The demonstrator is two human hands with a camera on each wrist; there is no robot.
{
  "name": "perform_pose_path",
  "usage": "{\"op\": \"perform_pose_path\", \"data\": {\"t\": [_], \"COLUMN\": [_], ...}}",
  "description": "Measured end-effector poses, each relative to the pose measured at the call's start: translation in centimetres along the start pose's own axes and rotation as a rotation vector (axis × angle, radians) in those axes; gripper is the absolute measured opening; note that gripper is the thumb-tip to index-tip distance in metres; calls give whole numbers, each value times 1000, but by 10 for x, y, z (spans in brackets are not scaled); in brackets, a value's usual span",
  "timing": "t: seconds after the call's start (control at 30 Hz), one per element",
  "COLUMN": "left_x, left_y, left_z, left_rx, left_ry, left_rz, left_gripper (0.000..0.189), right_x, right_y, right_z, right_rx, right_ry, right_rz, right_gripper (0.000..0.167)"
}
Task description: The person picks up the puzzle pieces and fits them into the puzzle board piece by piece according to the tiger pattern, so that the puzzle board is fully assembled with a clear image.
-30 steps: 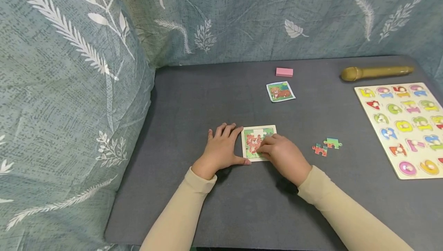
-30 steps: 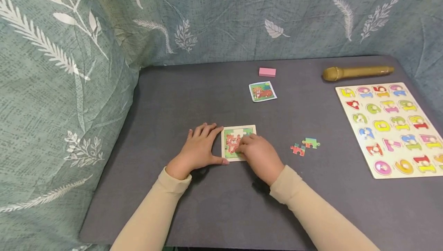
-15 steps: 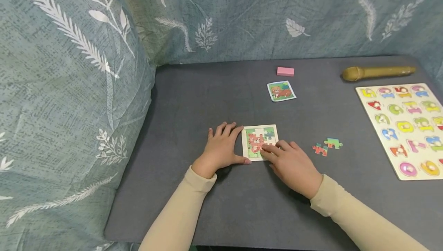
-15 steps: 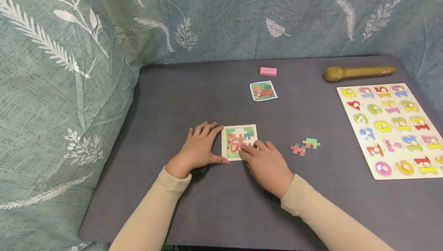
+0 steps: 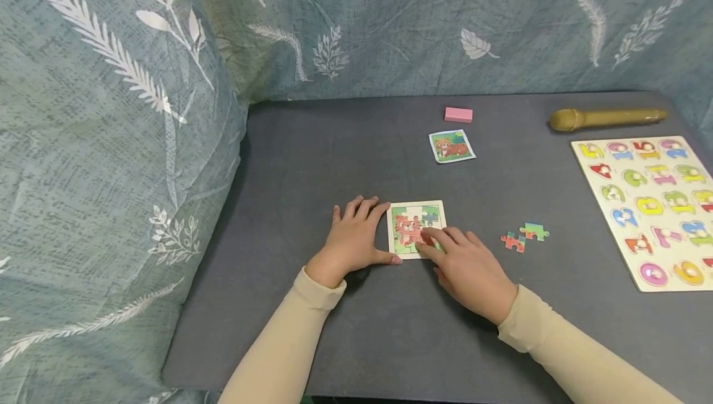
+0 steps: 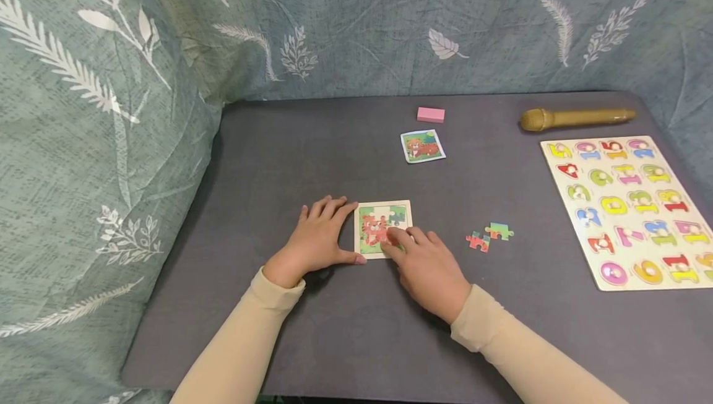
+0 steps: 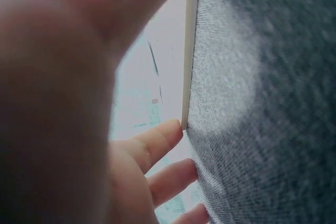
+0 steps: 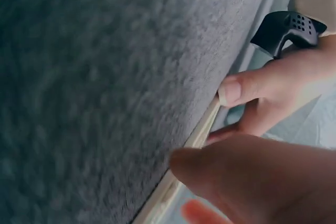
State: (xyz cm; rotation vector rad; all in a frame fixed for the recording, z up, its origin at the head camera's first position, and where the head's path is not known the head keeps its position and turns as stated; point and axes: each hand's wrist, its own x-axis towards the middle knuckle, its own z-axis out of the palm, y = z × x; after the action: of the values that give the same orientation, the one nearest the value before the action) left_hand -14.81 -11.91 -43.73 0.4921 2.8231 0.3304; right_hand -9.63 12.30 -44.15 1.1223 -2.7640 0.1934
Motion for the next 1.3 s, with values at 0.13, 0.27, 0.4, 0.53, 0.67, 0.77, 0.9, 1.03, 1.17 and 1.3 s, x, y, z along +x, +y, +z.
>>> {"op": "perform_pose_path", "data": {"t": [0.13, 0.27, 0.4, 0.53, 0.67, 0.77, 0.9, 1.03, 1.17, 1.3], "left_x": [0, 0, 1, 0, 0, 0, 0, 0, 0, 0], "left_y": [0, -1, -1, -1, 0, 1, 2, 3, 3, 1], "left_z": [-1, 0, 1, -1, -2, -2, -1, -1, -2, -2], "left_rx": [-2, 4, 7, 4, 3, 9, 10, 9, 10, 13], "left_ry": [4, 1, -1, 1, 7, 2, -4, -11, -5, -3], "left_rz": [2, -5, -5, -8, -8, -10, -7, -4, 2, -3], "left_gripper": [113, 113, 113, 113, 112, 113, 112, 113, 113, 112], "right_x": [-1, -1, 0, 2, 3, 2, -6, -16, -22, -18], "right_y": [-2, 0, 2, 2, 1, 1, 3, 6, 9, 10], "right_z": [0, 1, 0, 0, -1, -2, -3, -4, -4, -4], "right_rx": [30, 63, 61, -17, -109, -93, -10, 34, 8, -3], "right_ry": [0, -22, -50, -43, -36, -41, -59, -69, -58, -51], "right_rz": [19, 27, 17, -20, -59, -62, -38, 7, 35, 35], "right_gripper": [51, 53, 52, 51, 52, 54, 61, 67, 65, 59]}}
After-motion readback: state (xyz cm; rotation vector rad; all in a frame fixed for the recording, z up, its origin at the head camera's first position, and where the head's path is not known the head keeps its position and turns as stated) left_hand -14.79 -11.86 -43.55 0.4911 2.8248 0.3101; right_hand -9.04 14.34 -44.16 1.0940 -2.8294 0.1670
